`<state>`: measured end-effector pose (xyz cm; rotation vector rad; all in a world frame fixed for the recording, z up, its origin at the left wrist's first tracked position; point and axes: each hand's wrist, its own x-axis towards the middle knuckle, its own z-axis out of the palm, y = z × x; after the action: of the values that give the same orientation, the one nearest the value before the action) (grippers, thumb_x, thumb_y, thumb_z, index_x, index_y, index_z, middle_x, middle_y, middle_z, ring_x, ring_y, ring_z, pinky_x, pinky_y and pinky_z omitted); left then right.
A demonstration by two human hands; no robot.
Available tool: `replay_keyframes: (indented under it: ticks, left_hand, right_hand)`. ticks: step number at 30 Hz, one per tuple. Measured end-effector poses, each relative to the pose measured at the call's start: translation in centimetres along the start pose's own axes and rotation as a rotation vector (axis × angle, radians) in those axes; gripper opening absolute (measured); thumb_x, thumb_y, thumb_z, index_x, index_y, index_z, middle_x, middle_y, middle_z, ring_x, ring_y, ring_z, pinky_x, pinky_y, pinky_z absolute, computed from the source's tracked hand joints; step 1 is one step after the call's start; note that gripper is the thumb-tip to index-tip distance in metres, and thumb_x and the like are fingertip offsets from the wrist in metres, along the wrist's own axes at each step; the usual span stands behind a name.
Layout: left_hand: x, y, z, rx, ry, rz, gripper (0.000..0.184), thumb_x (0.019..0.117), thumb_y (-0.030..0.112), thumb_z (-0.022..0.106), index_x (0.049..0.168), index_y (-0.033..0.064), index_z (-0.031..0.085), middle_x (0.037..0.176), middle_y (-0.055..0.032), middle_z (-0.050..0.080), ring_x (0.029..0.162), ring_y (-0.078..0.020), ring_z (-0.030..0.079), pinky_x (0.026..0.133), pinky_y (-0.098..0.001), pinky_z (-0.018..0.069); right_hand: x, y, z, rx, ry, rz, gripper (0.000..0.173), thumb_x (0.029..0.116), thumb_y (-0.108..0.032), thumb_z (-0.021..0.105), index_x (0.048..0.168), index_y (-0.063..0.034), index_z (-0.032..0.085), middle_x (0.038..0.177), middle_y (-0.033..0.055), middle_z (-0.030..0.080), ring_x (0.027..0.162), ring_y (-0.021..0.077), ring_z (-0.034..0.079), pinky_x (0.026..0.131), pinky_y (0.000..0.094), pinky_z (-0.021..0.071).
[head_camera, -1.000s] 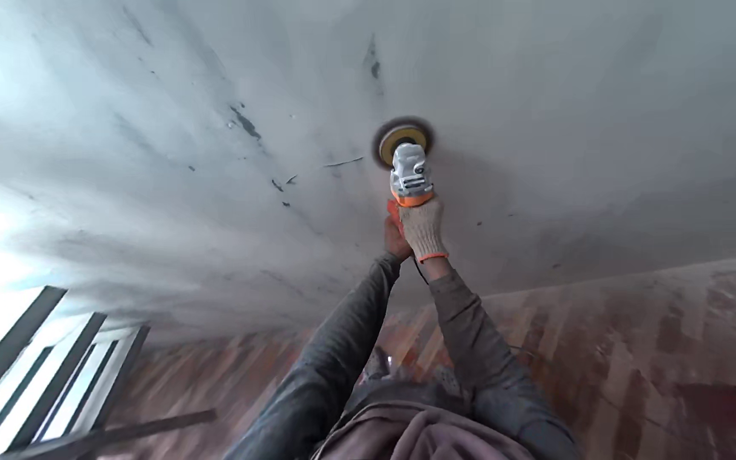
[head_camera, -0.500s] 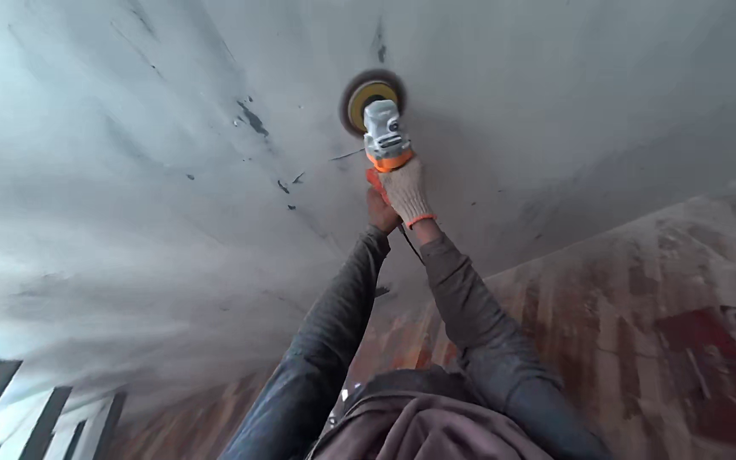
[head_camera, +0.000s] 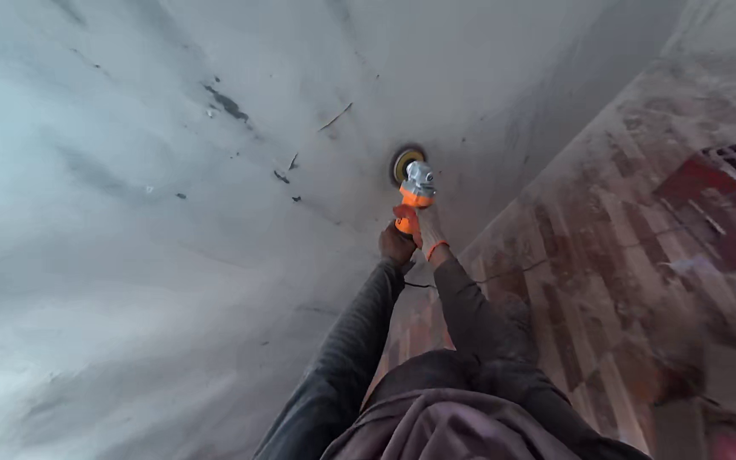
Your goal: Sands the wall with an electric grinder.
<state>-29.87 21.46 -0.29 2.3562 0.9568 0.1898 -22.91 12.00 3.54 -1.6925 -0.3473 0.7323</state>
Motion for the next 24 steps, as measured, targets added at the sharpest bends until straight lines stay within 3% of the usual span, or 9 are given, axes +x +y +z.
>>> replay_keyframes:
  ticks: [3, 5, 7, 9, 12, 17, 24]
  left_hand:
    - [-0.8, -1.0, 0.9, -0.114, 0.061, 0.052, 0.061, 0.0699, 0.024, 0.083, 0.122, -0.001, 0.064, 0.102, -0.0159, 0.073, 0.095, -0.028, 0.072, 0.088, -0.0505, 0.0582]
    - [-0.5, -1.1, 1.1, -0.241, 0.116, 0.084, 0.06, 0.068, 0.02, 0.083, 0.12, -0.0023, 0.064, 0.102, -0.0156, 0.072, 0.095, -0.0243, 0.071, 0.089, -0.0455, 0.0587]
    - [-0.3, -0.8, 1.4, -0.342, 0.181, 0.088, 0.052, 0.068, 0.015, 0.08, 0.113, -0.0049, 0.064, 0.096, -0.0155, 0.071, 0.089, -0.0221, 0.07, 0.085, -0.0421, 0.0587]
    - [-0.1, -0.5, 1.8, -0.415, 0.246, 0.085, 0.047, 0.0701, 0.013, 0.077, 0.11, -0.0081, 0.063, 0.092, -0.0156, 0.069, 0.085, -0.0198, 0.068, 0.081, -0.039, 0.0576]
    - [0.8, -0.2, 2.4, -0.474, 0.273, 0.035, 0.045, 0.0743, 0.007, 0.076, 0.114, -0.0105, 0.061, 0.096, -0.0169, 0.071, 0.088, -0.0186, 0.07, 0.084, -0.0367, 0.0596]
    - [2.6, 0.9, 2.4, -0.351, 0.275, -0.011, 0.061, 0.0694, 0.006, 0.077, 0.122, -0.0159, 0.056, 0.108, -0.0255, 0.068, 0.101, -0.0266, 0.068, 0.093, -0.04, 0.0557]
    - [5.8, 4.3, 2.5, -0.364, 0.271, 0.034, 0.051, 0.0727, 0.003, 0.074, 0.119, -0.0129, 0.058, 0.102, -0.0227, 0.069, 0.097, -0.0251, 0.069, 0.09, -0.041, 0.0568]
  right_hand:
    - [-0.5, 0.7, 0.0, -0.085, -0.069, -0.022, 0.039, 0.1063, -0.025, 0.053, 0.133, 0.0027, 0.06, 0.126, 0.0235, 0.064, 0.114, 0.0304, 0.063, 0.098, 0.0451, 0.0511]
    - [1.1, 0.6, 0.6, 0.009, 0.022, -0.105, 0.045, 0.0951, -0.027, 0.07, 0.129, 0.0008, 0.062, 0.117, 0.0191, 0.069, 0.109, 0.0269, 0.067, 0.096, 0.0441, 0.055]
    - [2.0, -0.5, 0.9, 0.017, 0.05, -0.116, 0.053, 0.0871, -0.028, 0.079, 0.129, -0.002, 0.061, 0.117, 0.0157, 0.07, 0.11, 0.0247, 0.067, 0.098, 0.0448, 0.0545]
    - [1.8, -2.3, 0.4, -0.043, -0.037, -0.071, 0.053, 0.0909, -0.025, 0.077, 0.135, -0.0023, 0.057, 0.126, 0.0167, 0.067, 0.119, 0.0261, 0.063, 0.106, 0.0469, 0.0492]
    - [3.6, -1.0, 1.6, -0.048, 0.039, -0.212, 0.049, 0.0885, -0.029, 0.077, 0.128, -0.0036, 0.062, 0.116, 0.015, 0.07, 0.11, 0.024, 0.067, 0.099, 0.0453, 0.0544]
    - [5.6, -1.3, 0.3, -0.025, -0.006, -0.236, 0.048, 0.0894, -0.026, 0.077, 0.128, -0.0023, 0.062, 0.118, 0.0164, 0.07, 0.112, 0.0252, 0.066, 0.1, 0.0462, 0.0532]
    - [8.1, -2.3, -2.8, -0.067, -0.022, -0.288, 0.05, 0.0953, -0.027, 0.071, 0.137, -0.0021, 0.056, 0.127, 0.0204, 0.065, 0.119, 0.0302, 0.063, 0.103, 0.0504, 0.0508]
